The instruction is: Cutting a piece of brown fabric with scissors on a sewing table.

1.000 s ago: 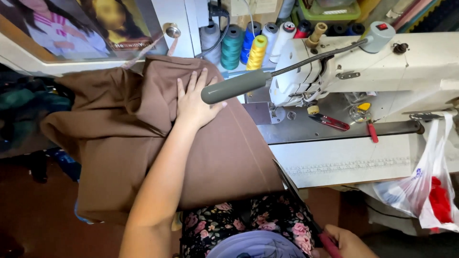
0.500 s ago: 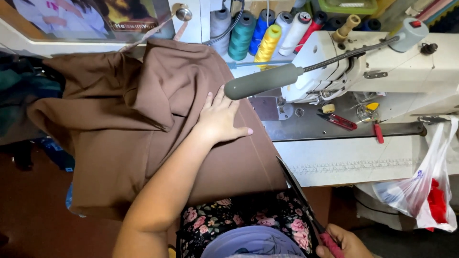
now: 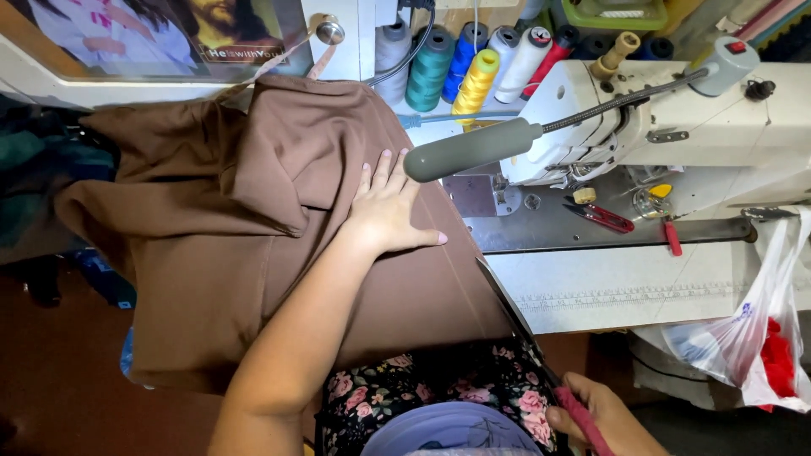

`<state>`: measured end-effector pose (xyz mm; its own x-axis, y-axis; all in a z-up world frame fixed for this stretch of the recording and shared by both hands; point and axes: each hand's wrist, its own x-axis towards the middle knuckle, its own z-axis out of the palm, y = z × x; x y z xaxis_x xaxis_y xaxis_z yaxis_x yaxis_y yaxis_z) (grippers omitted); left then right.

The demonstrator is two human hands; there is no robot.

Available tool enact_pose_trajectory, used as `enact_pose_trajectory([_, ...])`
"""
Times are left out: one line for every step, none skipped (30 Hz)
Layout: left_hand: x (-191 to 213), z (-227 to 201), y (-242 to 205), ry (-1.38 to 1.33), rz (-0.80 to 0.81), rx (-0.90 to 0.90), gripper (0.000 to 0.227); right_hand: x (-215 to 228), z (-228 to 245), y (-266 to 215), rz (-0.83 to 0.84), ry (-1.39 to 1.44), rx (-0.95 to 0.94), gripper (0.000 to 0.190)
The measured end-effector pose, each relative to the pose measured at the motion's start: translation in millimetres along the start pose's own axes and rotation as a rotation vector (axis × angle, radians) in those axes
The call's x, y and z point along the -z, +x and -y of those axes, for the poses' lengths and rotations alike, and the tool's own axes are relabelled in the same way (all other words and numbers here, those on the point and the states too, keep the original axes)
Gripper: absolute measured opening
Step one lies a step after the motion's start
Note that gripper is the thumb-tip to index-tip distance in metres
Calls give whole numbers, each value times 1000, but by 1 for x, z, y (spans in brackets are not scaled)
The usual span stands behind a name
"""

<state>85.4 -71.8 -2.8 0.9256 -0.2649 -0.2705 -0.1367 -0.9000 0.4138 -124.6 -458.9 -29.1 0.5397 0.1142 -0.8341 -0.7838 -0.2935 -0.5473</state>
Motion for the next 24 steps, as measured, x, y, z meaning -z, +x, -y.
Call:
enact_pose_trajectory([-1,1,1,2,-3,1,125,-5,7,-3,-24,-8,-15,35])
enact_pose_trajectory([-3,2,2,3,-6,1,124,-11,14,-6,-48,-15,-30,32])
enact_pose_trajectory([-3,2,2,2,-6,1,124,-12,15,-5,-49,-16,-30,32])
enact_pose_trajectory([-3,2,2,7,-1,4,124,-12,17,-4,-64,-40,-34,34])
enact_pose_trajectory([-3,2,2,12,4,7,124,-13,18,-3,-80,-63,-37,36])
enact_pose_trajectory([-2,1,2,10,4,8,124,-15,19,-3,-80,-64,-38,36])
enact_pose_trajectory([-1,1,1,17,13,14,124,-16,20,-2,-89,-85,-23,36])
enact_pose_trajectory([0,0,1,23,22,21,125,-18,21,-2,-98,-105,-7,37])
enact_pose_trajectory([-1,0,1,22,22,22,125,-14,13,2,-98,-107,-8,37])
enact_pose_trajectory([-1,0,1,29,27,25,127,-11,6,6,-102,-128,67,36])
enact_pose_trajectory([0,0,1,36,32,30,129,-8,-1,11,-105,-148,142,37])
enact_pose_trajectory([0,1,1,35,32,31,129,-10,2,10,-104,-150,142,37])
enact_pose_trajectory([0,1,1,37,34,34,130,-11,4,9,-130,-184,126,38])
enact_pose_trajectory([0,0,0,39,36,37,131,-13,6,7,-155,-219,110,40])
enact_pose_trajectory([-1,1,1,39,37,36,131,-18,10,4,-156,-219,109,40])
enact_pose_trajectory([-3,1,1,48,33,37,131,-22,15,1,-175,-189,59,39])
enact_pose_trajectory([-3,1,2,57,27,38,132,-27,20,-2,-194,-160,9,38])
enact_pose_trajectory([-4,1,2,56,27,37,132,-27,19,-2,-194,-160,9,38])
enact_pose_trajectory([-4,1,2,62,31,43,133,-26,18,-2,-181,-108,20,33])
enact_pose_trajectory([-4,1,2,68,35,49,134,-26,16,-2,-169,-55,31,28])
enact_pose_trajectory([-5,1,2,68,35,49,134,-24,16,1,-169,-54,30,28])
enact_pose_trajectory([-5,2,2,73,33,47,134,-23,15,3,-194,-154,45,30])
enact_pose_trajectory([-5,2,3,80,30,44,134,-22,15,6,-218,-252,61,33])
enact_pose_trajectory([-4,1,3,82,30,43,134,-22,14,5,-219,-250,62,33])
